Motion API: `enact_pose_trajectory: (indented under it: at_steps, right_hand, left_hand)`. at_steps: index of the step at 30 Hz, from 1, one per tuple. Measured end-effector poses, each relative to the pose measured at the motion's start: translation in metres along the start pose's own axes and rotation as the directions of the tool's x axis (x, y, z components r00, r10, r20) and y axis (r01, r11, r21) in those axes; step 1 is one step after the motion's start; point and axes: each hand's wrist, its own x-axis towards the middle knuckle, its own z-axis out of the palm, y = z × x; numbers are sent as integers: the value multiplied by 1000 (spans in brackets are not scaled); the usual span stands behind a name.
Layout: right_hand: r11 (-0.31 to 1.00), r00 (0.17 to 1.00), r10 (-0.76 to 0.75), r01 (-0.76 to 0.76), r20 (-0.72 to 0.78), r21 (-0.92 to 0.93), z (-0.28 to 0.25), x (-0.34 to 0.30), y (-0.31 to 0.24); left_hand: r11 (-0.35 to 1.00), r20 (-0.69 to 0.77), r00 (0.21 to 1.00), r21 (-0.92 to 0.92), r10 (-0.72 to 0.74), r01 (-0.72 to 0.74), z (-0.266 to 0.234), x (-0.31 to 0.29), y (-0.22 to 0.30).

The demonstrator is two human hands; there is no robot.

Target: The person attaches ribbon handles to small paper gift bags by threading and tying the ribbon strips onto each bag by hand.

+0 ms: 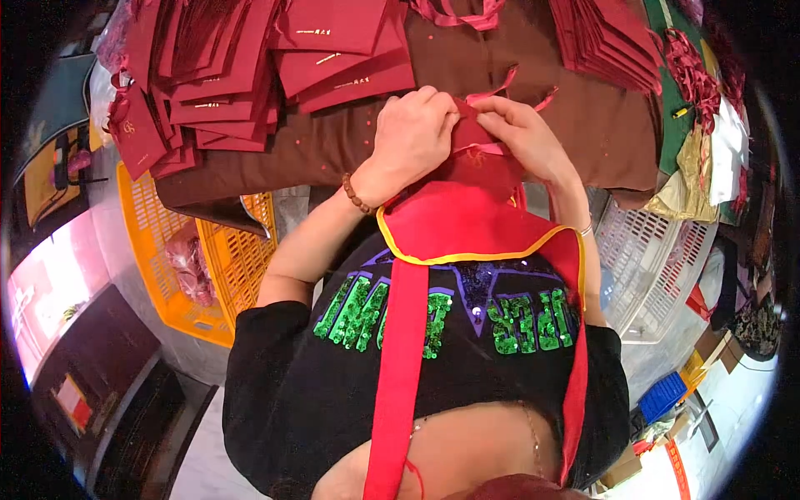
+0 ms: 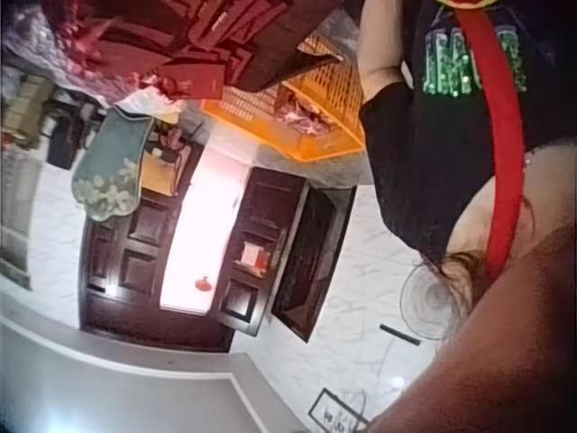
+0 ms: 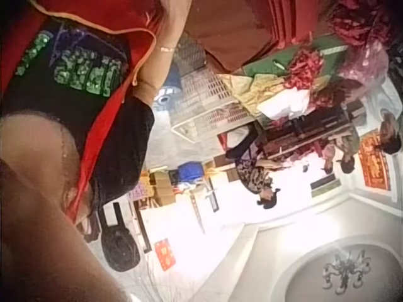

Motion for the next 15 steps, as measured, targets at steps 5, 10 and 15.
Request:
enact_pose_trajectory:
  at_steps: [5, 10, 15]
  right_hand:
    - [999, 999, -34, 33, -24, -18, 2, 0, 3]
    - [986, 998, -54, 46, -45, -162, 4, -8, -4]
    - [982, 983, -138, 120, -122, -145, 11, -15, -11]
  left_hand:
    - [975, 6, 994, 197, 105, -104, 2, 4, 5]
    - [937, 18, 982, 297, 188, -185, 3, 3, 9]
    - [984, 216, 976, -179, 15, 25, -18, 25, -8]
